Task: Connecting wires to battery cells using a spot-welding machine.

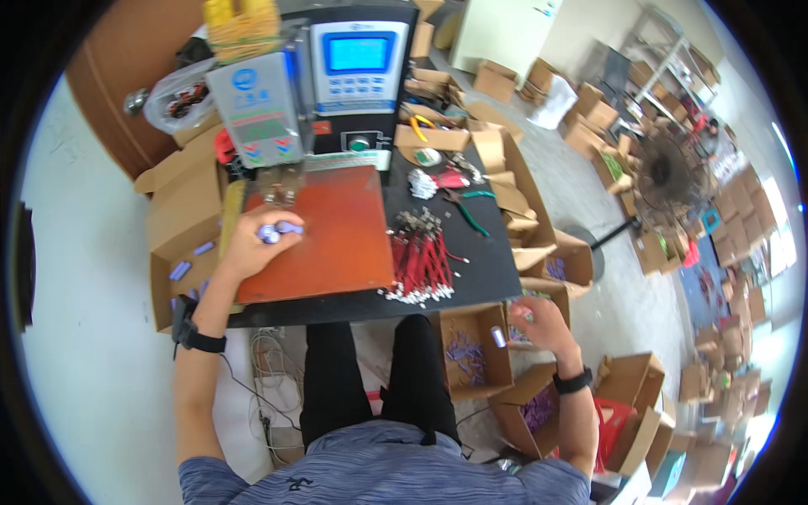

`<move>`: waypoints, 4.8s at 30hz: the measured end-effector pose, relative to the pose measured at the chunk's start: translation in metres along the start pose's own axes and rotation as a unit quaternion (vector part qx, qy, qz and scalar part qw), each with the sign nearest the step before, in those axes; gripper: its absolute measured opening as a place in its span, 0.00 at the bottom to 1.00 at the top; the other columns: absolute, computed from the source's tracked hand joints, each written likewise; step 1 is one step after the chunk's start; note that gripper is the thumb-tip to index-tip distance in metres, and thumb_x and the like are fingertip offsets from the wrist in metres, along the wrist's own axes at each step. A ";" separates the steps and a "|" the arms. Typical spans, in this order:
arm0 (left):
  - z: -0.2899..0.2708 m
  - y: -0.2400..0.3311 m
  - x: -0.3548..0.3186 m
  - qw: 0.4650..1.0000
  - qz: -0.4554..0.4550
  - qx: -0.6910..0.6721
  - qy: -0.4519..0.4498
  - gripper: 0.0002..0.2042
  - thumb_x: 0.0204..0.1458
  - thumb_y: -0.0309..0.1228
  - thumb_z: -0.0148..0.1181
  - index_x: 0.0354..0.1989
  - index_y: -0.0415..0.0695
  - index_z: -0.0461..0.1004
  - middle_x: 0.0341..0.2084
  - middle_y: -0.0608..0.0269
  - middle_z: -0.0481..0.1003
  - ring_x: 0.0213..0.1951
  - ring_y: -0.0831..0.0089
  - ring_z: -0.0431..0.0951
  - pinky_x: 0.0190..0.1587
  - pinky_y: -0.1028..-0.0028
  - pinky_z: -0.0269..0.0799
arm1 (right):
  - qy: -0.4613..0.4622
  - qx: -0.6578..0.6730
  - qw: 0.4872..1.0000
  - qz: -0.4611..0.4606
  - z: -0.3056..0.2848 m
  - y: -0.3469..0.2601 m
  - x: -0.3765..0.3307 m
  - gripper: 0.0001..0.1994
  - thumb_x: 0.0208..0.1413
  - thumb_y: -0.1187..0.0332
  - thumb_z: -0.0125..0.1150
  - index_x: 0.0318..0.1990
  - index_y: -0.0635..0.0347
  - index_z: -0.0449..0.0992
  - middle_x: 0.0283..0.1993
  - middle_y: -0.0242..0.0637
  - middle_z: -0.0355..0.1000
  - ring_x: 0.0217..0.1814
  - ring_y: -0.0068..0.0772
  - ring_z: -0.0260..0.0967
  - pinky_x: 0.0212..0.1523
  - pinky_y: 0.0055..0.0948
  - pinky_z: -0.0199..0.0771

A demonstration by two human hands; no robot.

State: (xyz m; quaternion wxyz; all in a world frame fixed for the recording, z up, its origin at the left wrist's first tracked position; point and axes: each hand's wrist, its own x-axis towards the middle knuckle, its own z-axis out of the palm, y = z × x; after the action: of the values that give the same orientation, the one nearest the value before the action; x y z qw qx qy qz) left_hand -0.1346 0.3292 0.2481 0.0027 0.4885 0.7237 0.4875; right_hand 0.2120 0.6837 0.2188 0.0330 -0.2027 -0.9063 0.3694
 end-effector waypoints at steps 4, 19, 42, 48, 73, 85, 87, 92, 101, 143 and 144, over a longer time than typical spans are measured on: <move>-0.001 -0.003 -0.002 1.000 0.009 0.018 -0.010 0.10 0.46 0.24 0.66 0.38 0.41 0.77 0.29 0.62 0.75 0.31 0.73 0.75 0.35 0.75 0.69 | 0.047 -0.027 0.998 -0.012 0.019 -0.005 0.035 0.06 0.52 0.69 0.61 0.34 0.62 0.77 0.28 0.38 0.75 0.31 0.30 0.74 0.35 0.28 0.72; -0.004 0.000 0.001 1.000 -0.015 0.007 -0.012 0.10 0.46 0.24 0.65 0.38 0.39 0.78 0.29 0.62 0.75 0.31 0.75 0.73 0.35 0.76 0.68 | 0.015 -0.110 0.984 0.136 0.076 -0.055 0.169 0.16 0.48 0.55 0.65 0.27 0.62 0.79 0.26 0.41 0.76 0.27 0.36 0.75 0.30 0.33 0.74; -0.002 -0.004 -0.002 0.994 -0.067 -0.084 -0.006 0.13 0.48 0.27 0.65 0.43 0.38 0.76 0.33 0.60 0.78 0.34 0.76 0.76 0.40 0.76 0.71 | 0.033 0.410 0.876 -0.252 0.037 -0.162 0.128 0.10 0.55 0.85 0.46 0.41 0.63 0.69 0.42 0.45 0.77 0.43 0.32 0.76 0.44 0.29 0.78; -0.006 -0.004 -0.004 0.993 -0.073 -0.096 -0.017 0.12 0.48 0.26 0.66 0.42 0.37 0.75 0.34 0.64 0.78 0.36 0.79 0.75 0.41 0.77 0.71 | -0.026 0.363 0.918 -0.156 0.061 -0.178 0.133 0.06 0.59 0.77 0.55 0.43 0.67 0.71 0.33 0.40 0.77 0.34 0.26 0.76 0.35 0.22 0.78; -0.004 -0.009 0.000 0.996 0.061 0.060 0.028 0.13 0.48 0.28 0.66 0.42 0.40 0.78 0.37 0.56 0.76 0.38 0.63 0.77 0.42 0.71 0.71 | 0.160 0.087 0.936 -0.303 0.144 -0.219 0.188 0.05 0.52 0.73 0.59 0.35 0.63 0.77 0.26 0.46 0.76 0.29 0.43 0.76 0.31 0.36 0.75; -0.004 -0.005 0.000 0.997 -0.059 -0.056 -0.003 0.12 0.47 0.31 0.67 0.39 0.39 0.78 0.31 0.57 0.75 0.33 0.65 0.76 0.39 0.70 0.70 | 0.082 0.296 0.907 -0.287 0.156 -0.217 0.179 0.03 0.51 0.77 0.63 0.33 0.63 0.77 0.30 0.33 0.74 0.29 0.19 0.71 0.30 0.21 0.70; -0.005 -0.005 0.000 0.998 -0.052 -0.039 -0.002 0.11 0.48 0.30 0.66 0.39 0.38 0.78 0.31 0.59 0.75 0.33 0.70 0.74 0.38 0.72 0.69 | 0.064 0.294 0.905 -0.300 0.154 -0.220 0.177 0.03 0.51 0.77 0.62 0.34 0.64 0.77 0.32 0.33 0.75 0.30 0.20 0.71 0.30 0.21 0.71; -0.003 -0.008 0.003 0.998 -0.052 -0.023 0.023 0.12 0.46 0.33 0.67 0.34 0.37 0.77 0.28 0.55 0.73 0.31 0.60 0.74 0.37 0.68 0.68 | 0.072 0.283 0.904 -0.313 0.155 -0.221 0.179 0.04 0.51 0.76 0.62 0.34 0.64 0.76 0.33 0.35 0.75 0.32 0.24 0.72 0.32 0.23 0.71; -0.003 -0.010 0.004 0.998 -0.059 -0.028 0.025 0.12 0.46 0.32 0.67 0.33 0.36 0.76 0.27 0.54 0.73 0.30 0.59 0.73 0.36 0.67 0.68 | 0.141 0.175 0.906 -0.358 0.150 -0.229 0.174 0.04 0.48 0.75 0.63 0.32 0.63 0.76 0.32 0.40 0.74 0.35 0.41 0.74 0.36 0.32 0.73; -0.004 -0.007 0.000 0.994 -0.083 -0.062 0.020 0.12 0.52 0.29 0.62 0.43 0.39 0.72 0.28 0.67 0.74 0.30 0.80 0.70 0.36 0.76 0.68 | 0.178 -0.064 0.847 -0.498 0.153 -0.230 0.170 0.07 0.42 0.78 0.61 0.31 0.63 0.71 0.31 0.42 0.70 0.31 0.43 0.68 0.32 0.39 0.69; -0.002 -0.006 0.000 0.993 -0.086 -0.073 0.039 0.12 0.52 0.29 0.62 0.43 0.39 0.72 0.28 0.67 0.74 0.30 0.80 0.70 0.36 0.76 0.68 | 0.181 -0.068 0.843 -0.502 0.153 -0.229 0.170 0.07 0.43 0.78 0.61 0.31 0.62 0.70 0.30 0.42 0.69 0.31 0.44 0.68 0.32 0.39 0.68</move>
State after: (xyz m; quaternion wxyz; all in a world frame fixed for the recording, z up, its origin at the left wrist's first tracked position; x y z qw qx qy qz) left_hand -0.1404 0.3274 0.2448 0.0520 0.4040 0.7248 0.5557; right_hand -0.0542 0.5020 0.2494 0.3636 0.2152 -0.8847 0.1970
